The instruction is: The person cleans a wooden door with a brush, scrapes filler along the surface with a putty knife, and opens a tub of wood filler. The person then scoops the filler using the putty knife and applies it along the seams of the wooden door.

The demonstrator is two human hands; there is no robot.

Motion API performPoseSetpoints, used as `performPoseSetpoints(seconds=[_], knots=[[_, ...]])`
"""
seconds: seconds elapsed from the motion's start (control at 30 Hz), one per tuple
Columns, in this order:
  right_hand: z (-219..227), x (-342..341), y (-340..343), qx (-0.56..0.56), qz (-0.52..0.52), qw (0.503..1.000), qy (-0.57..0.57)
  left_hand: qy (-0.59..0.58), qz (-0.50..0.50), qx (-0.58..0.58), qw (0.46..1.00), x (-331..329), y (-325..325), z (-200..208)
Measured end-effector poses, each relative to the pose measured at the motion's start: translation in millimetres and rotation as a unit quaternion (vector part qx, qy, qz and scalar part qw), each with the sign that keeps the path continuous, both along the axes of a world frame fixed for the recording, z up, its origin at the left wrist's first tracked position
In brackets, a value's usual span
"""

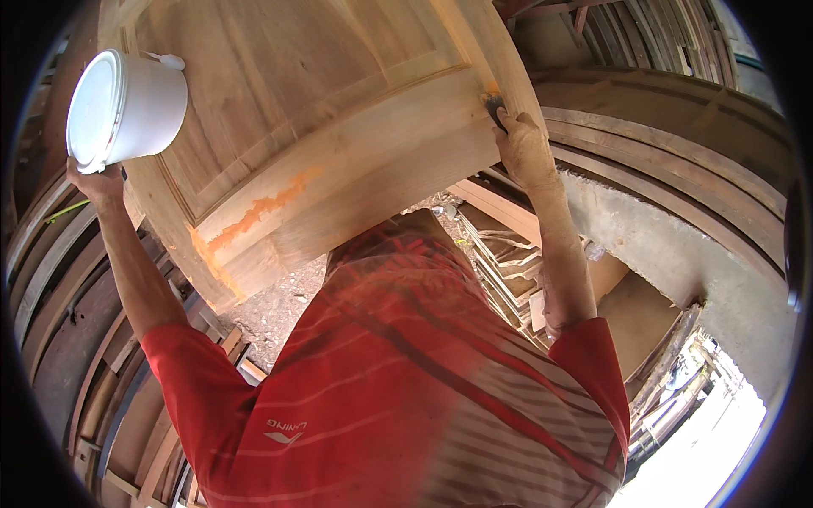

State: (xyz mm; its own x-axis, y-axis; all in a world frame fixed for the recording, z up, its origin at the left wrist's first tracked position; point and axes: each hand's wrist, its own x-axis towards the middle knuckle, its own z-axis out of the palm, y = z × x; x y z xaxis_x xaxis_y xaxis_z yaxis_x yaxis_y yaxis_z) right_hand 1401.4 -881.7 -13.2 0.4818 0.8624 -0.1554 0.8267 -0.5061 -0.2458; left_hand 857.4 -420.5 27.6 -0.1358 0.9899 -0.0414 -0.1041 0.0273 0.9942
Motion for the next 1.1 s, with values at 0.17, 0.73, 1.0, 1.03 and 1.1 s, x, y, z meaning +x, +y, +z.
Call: performPoseSetpoints(seconds=[0.17, 0.73, 1.0, 1.03, 1.1], knots=[[1.9, 3.7, 6.7, -0.038, 0.0, 0.999, 0.028, 0.077, -0.03, 0.054, 0.995, -1.6, 1.1, -7.1], [8.2, -49.3, -26.0, 0.039, 0.025, 0.994, 0.095, 0.103, -0.036, 0.076, 0.991, -8.6, -2.4, -3.7], [26.7, -68.7, -43.1, 0.089, -0.027, 0.982, 0.164, 0.103, -0.065, 0.153, 0.981, -20.5, 2.8, -13.8], [21.9, -69.0, -47.4, 0.088, -0.026, 0.982, 0.165, 0.146, -0.042, 0.137, 0.979, -17.3, 4.0, -14.0], [13.8, -67.2, -58.8, 0.141, -0.13, 0.967, 0.165, 0.189, -0.024, 0.118, 0.975, -11.3, 4.0, -10.6]])
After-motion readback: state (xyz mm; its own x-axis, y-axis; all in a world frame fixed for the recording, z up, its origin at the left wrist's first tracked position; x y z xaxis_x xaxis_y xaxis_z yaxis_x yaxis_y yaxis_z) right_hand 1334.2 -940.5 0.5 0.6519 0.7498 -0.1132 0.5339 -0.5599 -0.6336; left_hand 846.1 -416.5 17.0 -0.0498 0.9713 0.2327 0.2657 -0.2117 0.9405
